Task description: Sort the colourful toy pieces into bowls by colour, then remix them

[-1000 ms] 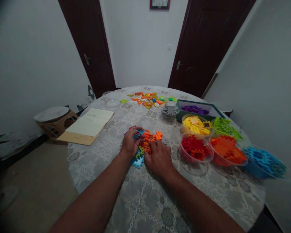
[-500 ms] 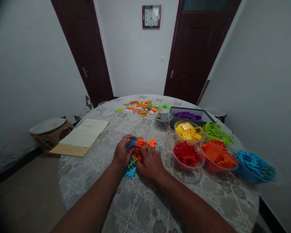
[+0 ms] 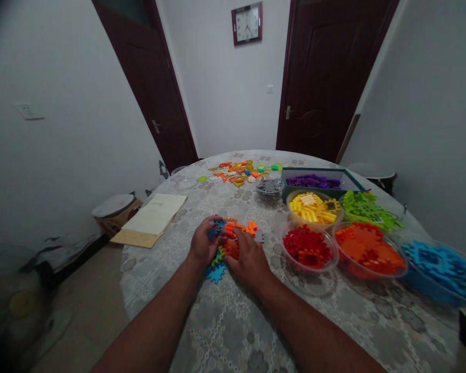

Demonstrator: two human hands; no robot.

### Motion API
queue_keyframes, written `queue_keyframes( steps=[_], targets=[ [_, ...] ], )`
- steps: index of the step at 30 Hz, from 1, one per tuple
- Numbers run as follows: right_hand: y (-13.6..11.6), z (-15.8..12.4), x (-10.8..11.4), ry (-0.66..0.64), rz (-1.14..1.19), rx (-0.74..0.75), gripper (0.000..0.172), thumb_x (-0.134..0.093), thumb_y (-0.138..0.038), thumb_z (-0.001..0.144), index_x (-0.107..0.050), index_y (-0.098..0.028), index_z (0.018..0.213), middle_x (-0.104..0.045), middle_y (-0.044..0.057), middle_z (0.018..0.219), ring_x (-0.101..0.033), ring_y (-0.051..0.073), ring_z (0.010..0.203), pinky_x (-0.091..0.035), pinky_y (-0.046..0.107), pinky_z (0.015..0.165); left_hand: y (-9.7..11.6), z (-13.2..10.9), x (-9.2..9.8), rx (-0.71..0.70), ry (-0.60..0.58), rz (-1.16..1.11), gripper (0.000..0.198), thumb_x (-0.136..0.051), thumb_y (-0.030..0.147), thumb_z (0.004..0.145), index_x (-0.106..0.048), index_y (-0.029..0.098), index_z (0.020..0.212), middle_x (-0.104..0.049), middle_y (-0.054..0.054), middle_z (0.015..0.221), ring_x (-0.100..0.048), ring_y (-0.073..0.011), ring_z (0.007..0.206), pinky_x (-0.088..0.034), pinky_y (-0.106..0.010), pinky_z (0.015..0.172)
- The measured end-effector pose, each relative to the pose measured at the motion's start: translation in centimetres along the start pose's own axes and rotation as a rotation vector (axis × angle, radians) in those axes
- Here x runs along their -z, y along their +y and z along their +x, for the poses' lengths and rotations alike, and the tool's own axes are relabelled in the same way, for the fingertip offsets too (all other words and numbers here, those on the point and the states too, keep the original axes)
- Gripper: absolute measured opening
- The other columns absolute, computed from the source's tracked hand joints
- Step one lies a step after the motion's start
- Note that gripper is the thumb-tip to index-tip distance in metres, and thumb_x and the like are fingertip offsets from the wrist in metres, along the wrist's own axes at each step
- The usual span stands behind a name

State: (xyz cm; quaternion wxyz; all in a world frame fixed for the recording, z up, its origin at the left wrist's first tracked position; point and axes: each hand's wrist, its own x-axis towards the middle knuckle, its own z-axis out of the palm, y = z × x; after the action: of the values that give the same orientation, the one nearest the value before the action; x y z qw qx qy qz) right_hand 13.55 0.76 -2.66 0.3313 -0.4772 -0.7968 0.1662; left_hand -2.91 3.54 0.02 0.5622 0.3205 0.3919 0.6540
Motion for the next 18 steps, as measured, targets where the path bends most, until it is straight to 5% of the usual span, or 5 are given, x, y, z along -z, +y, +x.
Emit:
queue_keyframes(
  steps=[5,10,18],
  targets=[
    [0.4,-0.7,-0.2,0.009,-0.012,0.005,0.036,-0.072,-0.028,0.089,-0.061,-0.019,0.122,-0.065,0.011,0.119,-0.065,0.025,0.108,-0.052,0.036,0.093,0.9,0.3,-0.8,0.020,0.100,-0.123,0.021,-0.062,0.029,0.078,-0.067,0.017,0.095,-0.071,-0.007,0.097,-0.064,-0.0136,0.066,-0.055,-0.028,0.059],
    [0.1,-1.1,-0.7,0.033,-0.135,0.042,0.033,-0.070,-0.030,0.092,-0.058,-0.020,0.121,-0.068,0.011,0.114,-0.067,0.026,0.097,-0.052,0.035,0.081,1.7,0.7,-2.5,0.083,0.267,-0.255,0.017,-0.059,0.022,0.081,-0.068,0.015,0.092,-0.071,-0.008,0.087,-0.067,-0.0169,0.065,-0.057,-0.029,0.060],
    [0.7,-1.1,-1.2,0.142,-0.197,0.106,0.030,-0.063,-0.034,0.099,-0.057,-0.019,0.125,-0.071,0.013,0.112,-0.070,0.027,0.094,-0.053,0.035,0.075,0.7,0.0,-2.0,0.067,0.308,-0.318,0.015,-0.057,0.021,0.085,-0.069,0.014,0.091,-0.071,-0.008,0.085,-0.068,-0.0177,0.065,-0.058,-0.030,0.061]
  ],
)
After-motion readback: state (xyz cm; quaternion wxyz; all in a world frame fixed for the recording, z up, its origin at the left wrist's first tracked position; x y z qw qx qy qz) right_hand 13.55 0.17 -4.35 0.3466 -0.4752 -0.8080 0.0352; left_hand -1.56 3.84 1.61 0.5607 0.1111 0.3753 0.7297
